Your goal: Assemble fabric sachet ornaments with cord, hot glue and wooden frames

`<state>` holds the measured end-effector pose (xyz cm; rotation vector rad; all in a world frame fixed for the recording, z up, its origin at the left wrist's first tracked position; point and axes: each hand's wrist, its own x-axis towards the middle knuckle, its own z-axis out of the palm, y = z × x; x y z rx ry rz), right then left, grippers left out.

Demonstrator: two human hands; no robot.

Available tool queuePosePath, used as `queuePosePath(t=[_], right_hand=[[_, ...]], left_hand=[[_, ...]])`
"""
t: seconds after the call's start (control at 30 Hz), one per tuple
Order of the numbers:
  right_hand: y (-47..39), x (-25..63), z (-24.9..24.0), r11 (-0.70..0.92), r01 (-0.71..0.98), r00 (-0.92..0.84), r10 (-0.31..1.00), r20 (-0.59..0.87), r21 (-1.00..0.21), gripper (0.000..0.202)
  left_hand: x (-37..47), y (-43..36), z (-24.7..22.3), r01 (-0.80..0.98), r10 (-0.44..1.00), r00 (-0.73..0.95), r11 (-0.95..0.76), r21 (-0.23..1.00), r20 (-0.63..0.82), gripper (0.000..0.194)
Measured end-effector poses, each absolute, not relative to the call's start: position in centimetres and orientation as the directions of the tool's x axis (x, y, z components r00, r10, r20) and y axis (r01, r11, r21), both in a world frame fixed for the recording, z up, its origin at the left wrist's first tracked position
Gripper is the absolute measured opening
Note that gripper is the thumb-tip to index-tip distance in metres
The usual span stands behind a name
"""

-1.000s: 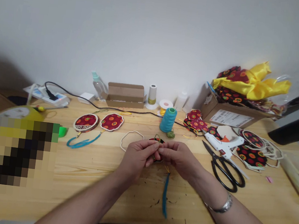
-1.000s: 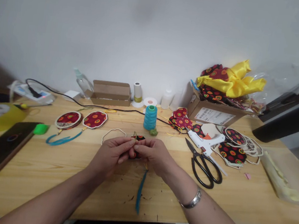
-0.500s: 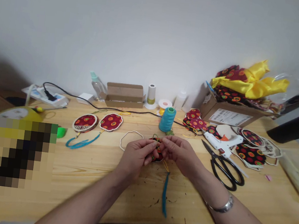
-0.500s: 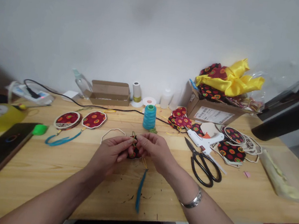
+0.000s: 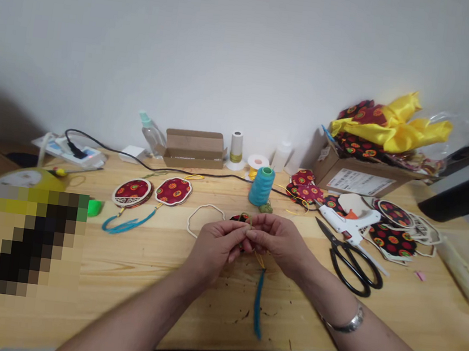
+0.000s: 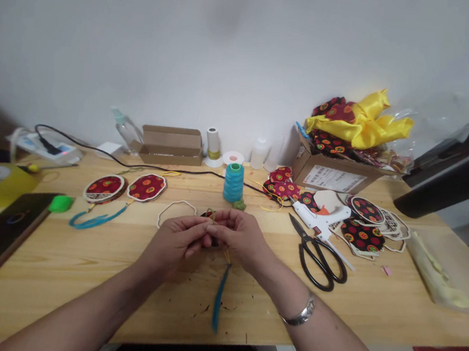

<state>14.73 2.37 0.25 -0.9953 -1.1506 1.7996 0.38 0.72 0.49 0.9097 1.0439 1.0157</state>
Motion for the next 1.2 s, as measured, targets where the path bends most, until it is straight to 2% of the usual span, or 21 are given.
queuePosePath(t=[0.33,0.6,0.77,0.9,1.07,1.2], right_hand=[[2.4,14.57,1.31,-0.298,-0.17,-0.324,0.917,-0.232,-0.939,0.023],[2.52,14.76,0.97,-0.273,-0.119,-0.28,0.932,-0.231,-0.955,0.026],[2.73,15.13,0.53,-0.226,-0.029,-0.348,0.915,-0.202,-0.974,0.023],[2.72,15.14,0.64,-0.211,0.009,-0.35,0.915,-0.2,-0.978,0.024],[2.62,14.99,0.71,-0.258,-0.048,-0.307,0.923,-0.231,-0.965,0.029],[2.67,15.0,0.47,-0.271,-0.082,-0.312,0.921,-0.234,-0.959,0.03]], left_hand=[[0.41,0.48,1.34,-0.075,0.953,0.121,0.288,0.955,-0.278,0.02],[0.15,0.37,1.07,0.182,0.982,0.132,0.11,0.977,-0.135,0.025],[0.06,0.34,1.04,0.308,0.985,0.146,0.043,0.95,-0.092,0.025],[0.09,0.37,0.99,0.28,0.983,0.148,0.061,0.958,-0.106,0.025],[0.13,0.63,1.18,0.125,0.954,0.188,0.215,0.969,-0.236,0.025],[0.21,0.7,1.44,0.061,0.946,0.188,0.258,0.964,-0.265,0.025]])
